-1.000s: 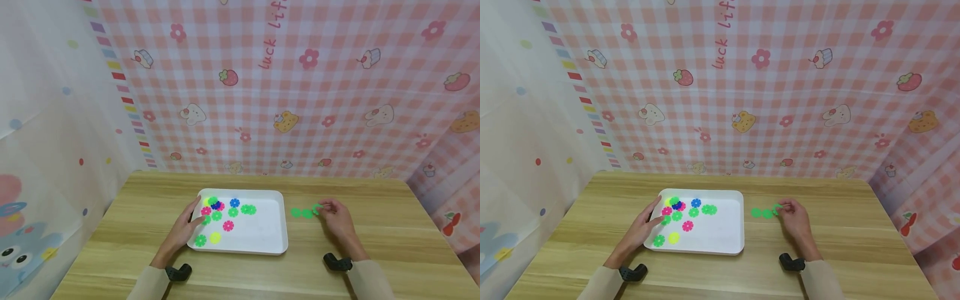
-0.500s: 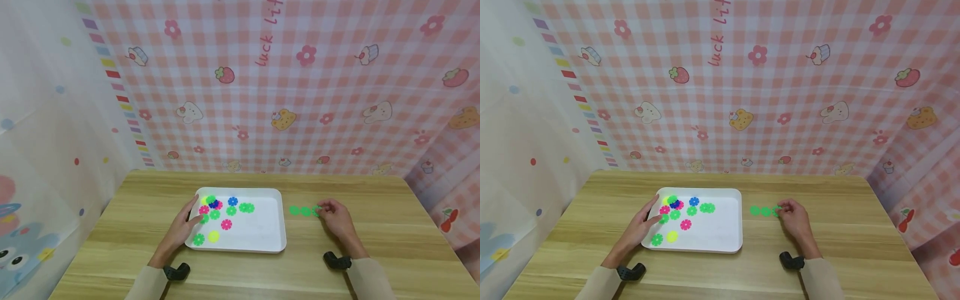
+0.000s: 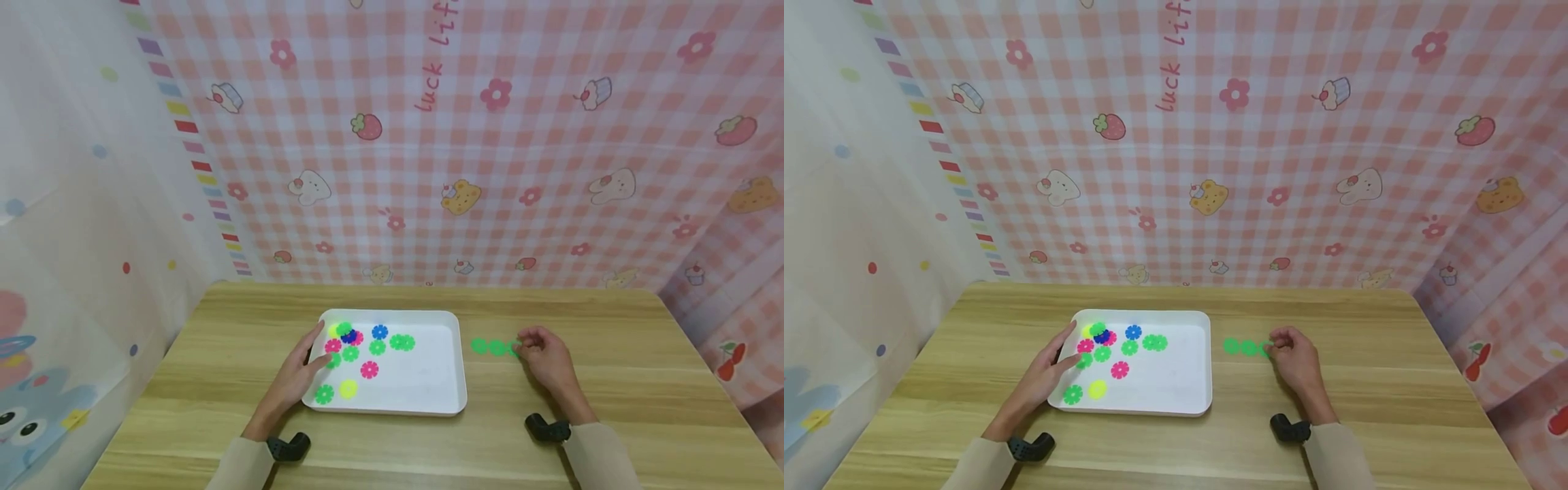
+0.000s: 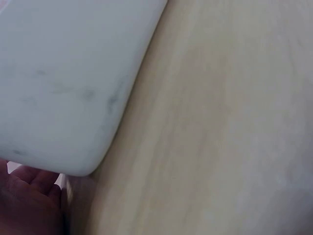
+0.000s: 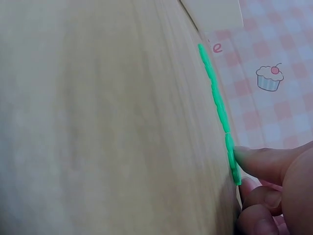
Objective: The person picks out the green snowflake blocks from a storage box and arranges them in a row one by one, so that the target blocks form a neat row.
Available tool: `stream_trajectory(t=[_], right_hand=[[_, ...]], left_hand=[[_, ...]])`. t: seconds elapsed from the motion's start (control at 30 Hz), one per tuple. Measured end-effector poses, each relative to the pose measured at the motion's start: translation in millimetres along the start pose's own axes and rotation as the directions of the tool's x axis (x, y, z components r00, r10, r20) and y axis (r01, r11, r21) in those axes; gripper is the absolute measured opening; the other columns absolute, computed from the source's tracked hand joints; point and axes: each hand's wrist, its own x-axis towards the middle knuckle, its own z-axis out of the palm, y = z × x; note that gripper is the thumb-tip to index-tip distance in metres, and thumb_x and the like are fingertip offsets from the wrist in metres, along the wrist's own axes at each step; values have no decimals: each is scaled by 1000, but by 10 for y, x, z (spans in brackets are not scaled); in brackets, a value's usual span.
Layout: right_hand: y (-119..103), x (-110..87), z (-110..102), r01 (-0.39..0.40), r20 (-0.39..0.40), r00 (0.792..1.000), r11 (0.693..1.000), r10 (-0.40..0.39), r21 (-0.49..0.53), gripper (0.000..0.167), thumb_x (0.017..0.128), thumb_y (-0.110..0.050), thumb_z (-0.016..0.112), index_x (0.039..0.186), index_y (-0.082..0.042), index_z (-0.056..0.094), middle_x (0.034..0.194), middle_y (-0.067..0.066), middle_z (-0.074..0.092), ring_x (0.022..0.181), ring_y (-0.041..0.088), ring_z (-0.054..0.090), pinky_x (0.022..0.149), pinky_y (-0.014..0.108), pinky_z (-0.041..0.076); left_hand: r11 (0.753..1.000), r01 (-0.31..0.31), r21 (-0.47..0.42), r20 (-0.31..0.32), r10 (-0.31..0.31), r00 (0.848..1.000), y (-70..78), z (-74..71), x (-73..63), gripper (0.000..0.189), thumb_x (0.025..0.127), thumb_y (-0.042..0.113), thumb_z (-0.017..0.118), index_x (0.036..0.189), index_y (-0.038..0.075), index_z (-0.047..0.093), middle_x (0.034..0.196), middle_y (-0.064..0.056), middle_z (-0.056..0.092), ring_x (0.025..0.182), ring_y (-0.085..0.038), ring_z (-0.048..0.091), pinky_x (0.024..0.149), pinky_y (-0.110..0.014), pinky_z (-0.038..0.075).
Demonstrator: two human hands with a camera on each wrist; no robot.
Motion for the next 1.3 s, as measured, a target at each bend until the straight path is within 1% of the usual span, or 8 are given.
stream_trajectory(t=[0.17, 0.6, 0.73, 0.83, 0.97, 1.17, 1.2, 1.3], right_hand=[[2, -4, 16, -6, -5, 1000, 1000, 6, -4, 20, 92, -10, 67, 109, 0, 63, 95, 9, 60, 81, 15, 52, 66, 21, 43], [-46, 5, -5, -8, -6, 1000, 1000, 8, 26, 24, 92, -12, 68, 112, 0, 62, 95, 9, 61, 84, 14, 53, 68, 20, 43], [-113, 11, 1, 15, -15, 1000, 999, -14, 36, 26, 93, -14, 69, 113, 2, 63, 98, 11, 64, 85, 12, 55, 71, 18, 45], [-226, 8, 17, 36, 11, 999, 999, -37, 37, 28, 95, -17, 67, 115, 1, 63, 101, 13, 64, 85, 13, 57, 67, 20, 46], [-453, 22, 69, 60, 75, 995, 996, -65, 61, 27, 97, -19, 64, 117, 0, 62, 103, 13, 61, 85, 18, 58, 65, 24, 47], [-820, 66, 228, 120, 145, 980, 985, -138, 124, 25, 96, -14, 63, 115, 2, 63, 100, 12, 64, 94, 21, 58, 82, 30, 48], [-874, 74, 258, 122, 165, 976, 984, -143, 130, 25, 96, -15, 63, 115, 1, 64, 101, 11, 64, 94, 21, 58, 83, 30, 49], [-1040, 89, 344, 97, 238, 963, 986, -127, 135, 25, 95, -20, 65, 114, -3, 64, 103, 10, 63, 90, 19, 57, 76, 29, 49]], left_hand=[[1000, -2, -25, 7, 2, 1000, -12, -1, -3, 67, 101, 19, 56, 159, 19, 22, 165, -11, 15, 152, -30, 13, 123, -51, 12], [1000, -1, -13, 1, 1, 1000, 1, -7, -1, 66, 101, 20, 55, 159, 19, 22, 165, -10, 15, 152, -30, 12, 123, -51, 11], [1000, 2, -7, 0, -2, 1000, 16, -9, -2, 66, 101, 21, 55, 159, 20, 23, 166, -10, 15, 152, -30, 12, 123, -50, 11], [1000, -2, -2, 1, 2, 1000, 26, -9, -10, 66, 101, 21, 56, 159, 20, 23, 165, -10, 16, 152, -30, 12, 123, -50, 11], [1000, -7, 2, 1, 7, 1000, 35, -7, -20, 66, 101, 21, 56, 159, 21, 24, 165, -9, 17, 152, -30, 12, 123, -51, 10], [1000, 1, -12, 6, -1, 1000, 31, -3, -20, 66, 101, 20, 56, 159, 21, 23, 165, -9, 16, 152, -29, 13, 123, -50, 11], [1000, 1, -15, 8, 0, 1000, 26, -3, -17, 66, 101, 20, 56, 159, 20, 23, 165, -9, 16, 152, -29, 13, 123, -50, 11], [1000, 1, -24, 6, -1, 1000, 11, -4, -5, 67, 101, 19, 56, 159, 20, 23, 165, -9, 15, 152, -29, 12, 123, -50, 11]])
